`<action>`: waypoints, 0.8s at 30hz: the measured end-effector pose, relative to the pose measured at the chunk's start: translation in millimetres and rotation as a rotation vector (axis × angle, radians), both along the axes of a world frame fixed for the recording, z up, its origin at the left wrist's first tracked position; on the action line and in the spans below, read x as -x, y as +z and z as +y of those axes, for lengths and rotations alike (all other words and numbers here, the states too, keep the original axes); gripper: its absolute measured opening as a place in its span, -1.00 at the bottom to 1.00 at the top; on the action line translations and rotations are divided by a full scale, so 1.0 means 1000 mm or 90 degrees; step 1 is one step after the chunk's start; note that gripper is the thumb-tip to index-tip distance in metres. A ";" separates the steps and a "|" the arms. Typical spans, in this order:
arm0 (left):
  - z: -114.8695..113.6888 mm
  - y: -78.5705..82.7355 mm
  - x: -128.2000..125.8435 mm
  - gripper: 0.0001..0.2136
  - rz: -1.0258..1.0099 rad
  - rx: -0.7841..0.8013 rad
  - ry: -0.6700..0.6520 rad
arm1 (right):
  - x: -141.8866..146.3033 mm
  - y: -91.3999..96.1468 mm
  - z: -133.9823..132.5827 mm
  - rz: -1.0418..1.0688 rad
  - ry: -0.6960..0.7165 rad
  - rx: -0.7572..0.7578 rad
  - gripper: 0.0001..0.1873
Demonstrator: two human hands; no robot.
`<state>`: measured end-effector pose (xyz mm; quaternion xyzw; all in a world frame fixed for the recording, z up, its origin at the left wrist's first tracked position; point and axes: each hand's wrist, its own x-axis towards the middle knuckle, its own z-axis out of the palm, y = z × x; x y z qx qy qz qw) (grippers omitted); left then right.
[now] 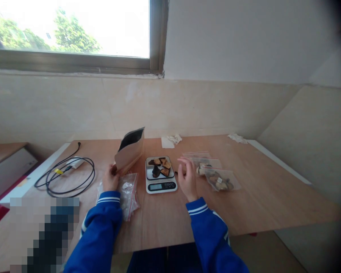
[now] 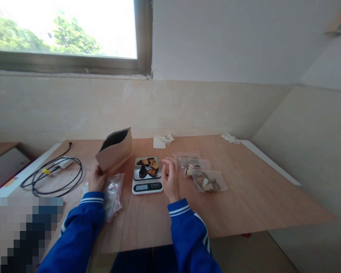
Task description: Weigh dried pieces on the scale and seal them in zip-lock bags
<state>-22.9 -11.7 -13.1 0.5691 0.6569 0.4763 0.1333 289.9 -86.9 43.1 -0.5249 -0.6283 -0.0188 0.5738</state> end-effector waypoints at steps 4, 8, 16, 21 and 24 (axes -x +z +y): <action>-0.007 0.009 -0.006 -0.68 -0.016 0.000 -0.028 | 0.044 0.049 -0.011 -0.106 0.200 -0.005 -0.67; -0.011 0.014 -0.008 -0.69 -0.002 0.008 -0.016 | 0.070 0.062 -0.011 -0.218 0.265 0.001 -0.66; -0.007 0.002 -0.003 -0.70 -0.014 -0.047 -0.051 | 0.075 0.071 -0.016 -0.264 0.272 0.045 -0.72; -0.006 0.000 -0.003 -0.70 -0.033 -0.070 -0.064 | 0.077 0.061 -0.004 -0.326 0.380 0.273 -0.68; -0.004 -0.001 -0.002 -0.70 -0.036 -0.067 -0.049 | 0.092 0.054 0.010 -0.361 0.409 0.304 -0.57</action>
